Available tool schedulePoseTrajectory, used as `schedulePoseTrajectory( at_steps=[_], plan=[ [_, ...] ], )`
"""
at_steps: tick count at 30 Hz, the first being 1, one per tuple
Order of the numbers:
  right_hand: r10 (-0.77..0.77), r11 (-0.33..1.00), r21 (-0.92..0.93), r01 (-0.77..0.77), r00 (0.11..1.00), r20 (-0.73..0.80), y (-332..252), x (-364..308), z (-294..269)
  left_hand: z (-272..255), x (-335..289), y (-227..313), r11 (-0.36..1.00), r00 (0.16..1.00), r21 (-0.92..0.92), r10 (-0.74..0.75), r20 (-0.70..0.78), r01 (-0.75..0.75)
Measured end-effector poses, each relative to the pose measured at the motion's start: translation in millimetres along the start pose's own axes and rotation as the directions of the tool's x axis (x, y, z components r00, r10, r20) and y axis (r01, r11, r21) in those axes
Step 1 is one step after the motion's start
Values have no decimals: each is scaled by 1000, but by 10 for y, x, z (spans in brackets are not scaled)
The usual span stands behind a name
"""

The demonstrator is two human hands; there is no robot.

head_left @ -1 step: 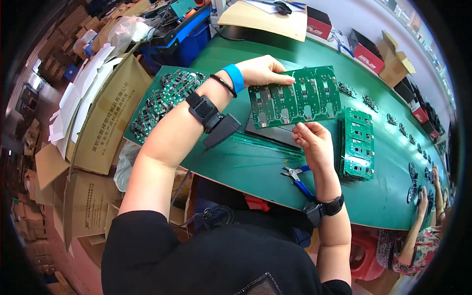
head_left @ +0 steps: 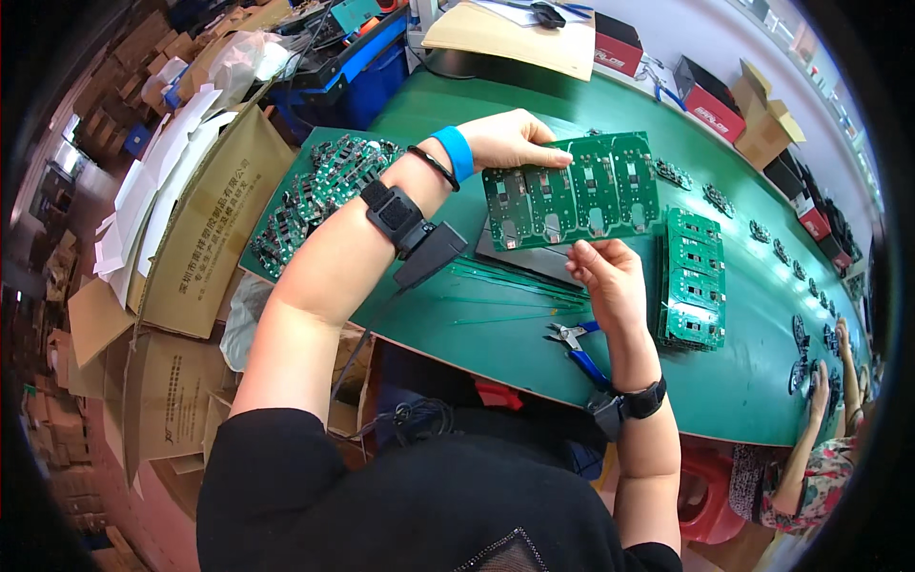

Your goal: The person uses wire cutters to snip the connecting tabs between individual circuit boards on a larger panel. After cutting, they separate the individual boards and place them on the table. The process is repeated for multiple panels throughout the video.

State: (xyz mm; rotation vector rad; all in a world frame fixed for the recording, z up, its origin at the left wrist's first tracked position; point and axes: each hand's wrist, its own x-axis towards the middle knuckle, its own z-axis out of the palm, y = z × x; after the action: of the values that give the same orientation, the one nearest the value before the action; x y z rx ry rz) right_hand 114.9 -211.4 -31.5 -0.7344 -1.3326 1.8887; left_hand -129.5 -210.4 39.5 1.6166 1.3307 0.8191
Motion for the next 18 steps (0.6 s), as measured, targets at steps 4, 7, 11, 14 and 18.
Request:
schedulePoseTrajectory(
  at_steps=[4, 7, 11, 14, 18],
  plan=[
    [-143, 989, -35, 147, 985, 98, 2, -51, -37, 61, -14, -58, 981, 997, -188, -41, 61, 51],
    [-241, 965, -85, 249, 966, 92, 42, -110, -9, 106, -5, -90, 974, 997, -214, -60, 52, 70],
    [-45, 996, 75, 47, 999, -29, -53, -163, 98, 124, -7, -112, 981, 997, -179, -80, -1, 79],
    [-23, 992, 121, 22, 1000, 12, 28, -122, 1, 147, -36, -73, 978, 998, -201, -60, 11, 61],
    [-102, 968, 232, 92, 994, 33, 33, -165, 73, 167, -32, -160, 954, 995, -283, -98, 6, 96]
  ],
)
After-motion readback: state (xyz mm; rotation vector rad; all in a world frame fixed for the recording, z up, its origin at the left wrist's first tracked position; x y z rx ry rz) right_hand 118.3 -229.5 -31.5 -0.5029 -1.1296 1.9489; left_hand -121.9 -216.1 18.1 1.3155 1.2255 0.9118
